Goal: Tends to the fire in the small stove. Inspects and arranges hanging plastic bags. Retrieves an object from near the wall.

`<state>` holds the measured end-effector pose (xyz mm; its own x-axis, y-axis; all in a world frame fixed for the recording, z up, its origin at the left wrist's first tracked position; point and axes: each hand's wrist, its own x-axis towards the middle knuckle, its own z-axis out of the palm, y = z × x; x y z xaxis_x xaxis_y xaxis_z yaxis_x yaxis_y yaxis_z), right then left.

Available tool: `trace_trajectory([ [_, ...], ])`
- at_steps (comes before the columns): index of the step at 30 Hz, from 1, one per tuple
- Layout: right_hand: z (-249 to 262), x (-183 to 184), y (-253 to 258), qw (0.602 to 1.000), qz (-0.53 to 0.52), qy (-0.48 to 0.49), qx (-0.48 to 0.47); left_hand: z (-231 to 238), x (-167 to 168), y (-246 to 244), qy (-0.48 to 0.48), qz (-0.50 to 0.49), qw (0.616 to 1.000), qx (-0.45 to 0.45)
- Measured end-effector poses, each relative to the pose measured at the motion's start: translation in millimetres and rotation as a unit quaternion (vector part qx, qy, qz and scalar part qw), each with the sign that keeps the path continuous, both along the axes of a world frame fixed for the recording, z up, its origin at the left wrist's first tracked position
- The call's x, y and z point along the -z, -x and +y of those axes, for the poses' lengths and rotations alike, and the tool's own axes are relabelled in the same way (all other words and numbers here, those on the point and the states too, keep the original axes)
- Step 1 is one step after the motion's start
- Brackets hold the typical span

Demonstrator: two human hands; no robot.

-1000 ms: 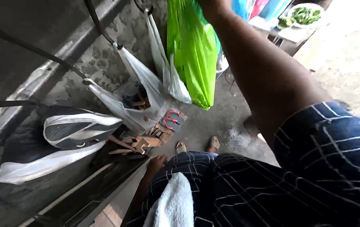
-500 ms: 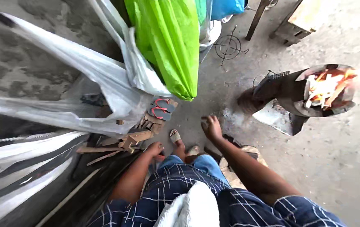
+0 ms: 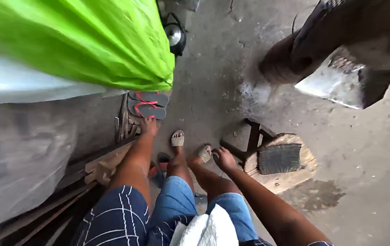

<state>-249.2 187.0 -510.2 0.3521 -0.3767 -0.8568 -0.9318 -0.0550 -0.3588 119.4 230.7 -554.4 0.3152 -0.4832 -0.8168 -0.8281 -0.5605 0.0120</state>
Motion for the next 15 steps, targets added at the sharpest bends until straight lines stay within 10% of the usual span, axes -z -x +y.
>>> trace_trajectory([
  [8, -14.9, 106.7, -88.4, 0.99, -0.141, 0.014, -0.021, -57.3, 68.0, -79.9, 0.017, -0.063, 0.991, 0.116],
  [15, 4.2, 158.3, -230.2, 0.946, -0.204, -0.241, 0.077, -47.5, 109.5, -99.8, 0.037, -0.058, 0.99, 0.124],
])
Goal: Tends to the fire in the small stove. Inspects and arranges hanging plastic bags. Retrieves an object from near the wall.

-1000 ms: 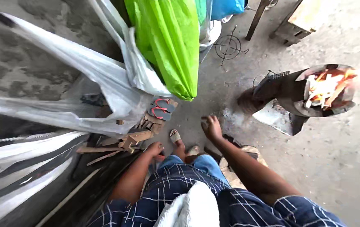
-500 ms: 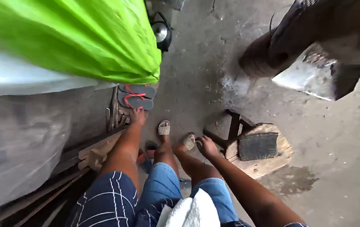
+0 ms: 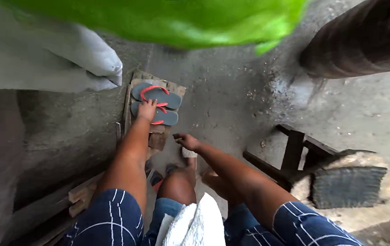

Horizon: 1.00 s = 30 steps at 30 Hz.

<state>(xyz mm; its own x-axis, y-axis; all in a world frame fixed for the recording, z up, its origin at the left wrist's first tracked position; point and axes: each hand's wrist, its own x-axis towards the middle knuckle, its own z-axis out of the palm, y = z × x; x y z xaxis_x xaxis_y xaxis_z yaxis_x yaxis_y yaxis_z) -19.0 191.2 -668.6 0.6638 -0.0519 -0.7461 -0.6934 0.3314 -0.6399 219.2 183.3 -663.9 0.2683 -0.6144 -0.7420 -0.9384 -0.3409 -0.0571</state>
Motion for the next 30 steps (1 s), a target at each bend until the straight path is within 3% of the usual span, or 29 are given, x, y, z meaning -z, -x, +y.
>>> trace_trajectory([
  [3, 14.0, 25.8, -30.5, 0.994, 0.036, -0.08, 0.067, -0.8, -0.3, -4.9, 0.035, -0.003, 0.999, -0.019],
  [7, 29.7, 38.7, -50.4, 0.973, 0.094, -0.078, 0.197, -7.2, -20.5, -27.5, 0.126, -0.005, 0.991, -0.048],
  [13, 34.5, 48.7, -78.1, 0.973, 0.103, -0.052, 0.199, -14.9, -47.7, -49.9, 0.173, -0.001, 0.983, -0.068],
  [17, 37.2, 41.4, -101.8, 0.951, 0.145, -0.076, 0.261, -14.4, -54.1, -48.3, 0.18, 0.003, 0.981, -0.076],
  [20, 37.3, 30.1, -106.8, 0.94, 0.116, -0.109, 0.302, -9.8, -55.7, -46.4, 0.181, 0.012, 0.979, -0.096],
  [22, 32.8, 18.6, -105.8, 0.951, 0.071, -0.098, 0.283, -7.6, -57.3, -43.1, 0.191, 0.012, 0.976, -0.104],
  [25, 20.5, -5.6, -82.5, 0.979, 0.031, 0.051, 0.194, -0.5, -64.0, -36.7, 0.229, 0.008, 0.966, -0.12],
  [27, 13.0, -18.0, -54.0, 0.977, 0.049, 0.124, 0.167, 2.0, -70.0, -33.6, 0.27, 0.01, 0.952, -0.145],
  [30, -1.1, -26.9, -8.3, 0.976, 0.098, 0.132, 0.14, 0.9, -81.8, -24.5, 0.301, 0.01, 0.937, -0.178],
])
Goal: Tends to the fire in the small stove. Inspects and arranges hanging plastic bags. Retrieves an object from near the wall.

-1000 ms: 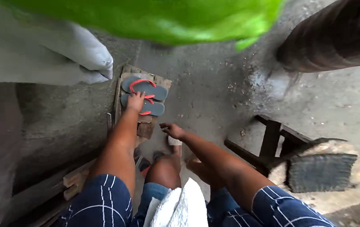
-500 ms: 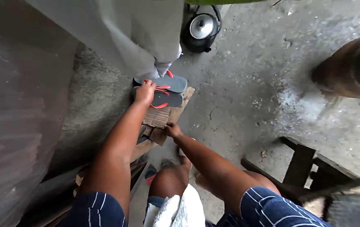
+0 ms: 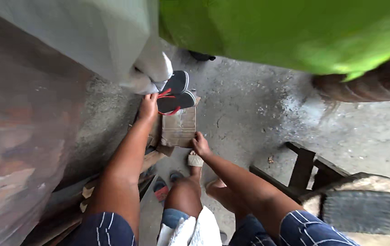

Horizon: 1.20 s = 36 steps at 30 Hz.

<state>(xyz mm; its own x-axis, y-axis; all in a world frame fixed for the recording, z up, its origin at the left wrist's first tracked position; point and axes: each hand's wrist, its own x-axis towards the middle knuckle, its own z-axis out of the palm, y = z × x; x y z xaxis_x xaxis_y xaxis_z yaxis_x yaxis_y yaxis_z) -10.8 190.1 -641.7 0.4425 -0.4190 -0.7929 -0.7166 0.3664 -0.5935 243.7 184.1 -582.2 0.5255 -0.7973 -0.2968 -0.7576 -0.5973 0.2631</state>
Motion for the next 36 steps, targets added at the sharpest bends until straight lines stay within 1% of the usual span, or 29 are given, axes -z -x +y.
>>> trace_trajectory([
  [3, -12.1, -22.1, 38.4, 0.996, -0.021, 0.076, -0.041, -0.1, -6.8, 3.4, -0.013, -0.021, 1.0, 0.004],
  [7, -41.3, -47.8, 85.9, 0.99, 0.083, 0.091, -0.073, 2.1, -6.3, 5.5, -0.13, -0.02, 0.989, 0.061],
  [8, -45.7, -56.7, 97.7, 0.987, 0.094, 0.109, -0.068, 3.4, -1.8, 6.6, -0.169, -0.019, 0.982, 0.077],
  [10, -51.8, -70.6, 119.8, 0.984, 0.107, 0.135, -0.048, 7.4, 9.8, 14.0, -0.246, -0.007, 0.966, 0.081],
  [12, -59.2, -79.9, 138.9, 0.984, 0.114, 0.135, -0.008, 11.6, 16.5, 29.0, -0.283, 0.008, 0.956, 0.078],
  [14, -64.8, -88.0, 155.5, 0.987, 0.112, 0.107, 0.053, 12.6, 10.2, 51.6, -0.283, 0.03, 0.954, 0.092],
  [16, -64.7, -100.3, 168.4, 0.983, 0.095, 0.057, 0.145, 13.4, -6.6, 83.8, -0.263, 0.081, 0.957, 0.089],
  [18, -61.3, -118.3, 176.0, 0.968, 0.065, 0.009, 0.243, 19.3, -30.2, 123.9, -0.276, 0.16, 0.945, 0.067],
  [20, -58.3, -145.1, 181.6, 0.945, 0.038, -0.042, 0.323, 30.1, -56.4, 168.8, -0.308, 0.279, 0.909, 0.013],
  [21, -55.6, -159.2, 184.7, 0.934, 0.024, -0.058, 0.351, 37.6, -68.8, 191.5, -0.308, 0.366, 0.877, -0.042],
  [23, -49.3, -188.9, 190.4, 0.92, -0.001, -0.074, 0.385, 48.9, -100.0, 235.5, -0.258, 0.521, 0.801, -0.145],
  [24, -46.1, -205.4, 192.7, 0.915, -0.011, -0.081, 0.395, 51.3, -118.5, 255.4, -0.209, 0.569, 0.774, -0.183],
  [26, -39.1, -240.2, 198.5, 0.909, -0.033, -0.087, 0.407, 47.6, -156.0, 287.6, -0.098, 0.621, 0.733, -0.26],
  [28, -28.6, -274.2, 206.4, 0.904, -0.064, -0.086, 0.413, 37.0, -192.1, 310.1, -0.021, 0.618, 0.712, -0.334],
  [29, -22.6, -289.9, 210.9, 0.903, -0.081, -0.083, 0.413, 31.7, -208.3, 318.6, 0.0, 0.601, 0.716, -0.356],
  [31, -9.8, -317.8, 221.6, 0.902, -0.108, -0.079, 0.409, 25.2, -238.8, 328.7, 0.011, 0.564, 0.743, -0.36],
  [34, 10.4, -347.9, 245.0, 0.912, -0.132, -0.092, 0.376, 18.6, -279.4, 334.4, -0.006, 0.539, 0.785, -0.304],
  [36, 24.7, -359.0, 263.0, 0.935, -0.12, -0.075, 0.325, 15.8, -295.2, 331.2, -0.034, 0.513, 0.819, -0.255],
])
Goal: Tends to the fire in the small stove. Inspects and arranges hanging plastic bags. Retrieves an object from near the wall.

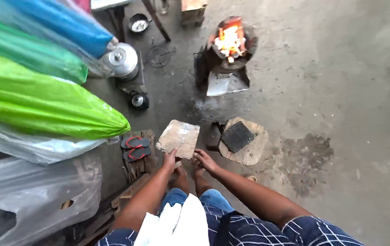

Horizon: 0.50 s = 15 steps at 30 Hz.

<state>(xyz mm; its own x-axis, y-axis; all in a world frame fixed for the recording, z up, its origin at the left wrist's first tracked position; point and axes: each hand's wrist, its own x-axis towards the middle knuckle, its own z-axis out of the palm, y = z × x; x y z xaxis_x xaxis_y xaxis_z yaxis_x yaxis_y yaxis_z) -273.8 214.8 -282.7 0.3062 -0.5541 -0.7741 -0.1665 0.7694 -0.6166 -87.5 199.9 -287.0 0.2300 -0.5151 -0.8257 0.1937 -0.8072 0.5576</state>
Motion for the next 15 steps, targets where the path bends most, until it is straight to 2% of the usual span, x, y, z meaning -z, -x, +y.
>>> trace_trajectory([
  [4, 27.7, -4.6, 39.9, 0.972, 0.119, 0.068, -0.193, -9.4, -21.8, -19.0, -0.028, -0.107, 0.982, 0.15],
  [8, 59.4, -20.8, 78.0, 0.892, 0.174, 0.087, -0.408, -25.5, -55.6, -41.1, -0.047, -0.202, 0.946, 0.248],
  [11, 87.8, -56.6, 99.4, 0.834, 0.167, 0.024, -0.526, -31.3, -80.1, -55.2, -0.038, -0.229, 0.929, 0.289],
  [15, 118.3, -93.3, 111.9, 0.777, 0.195, -0.058, -0.595, -33.0, -104.4, -67.3, -0.008, -0.24, 0.914, 0.328],
])
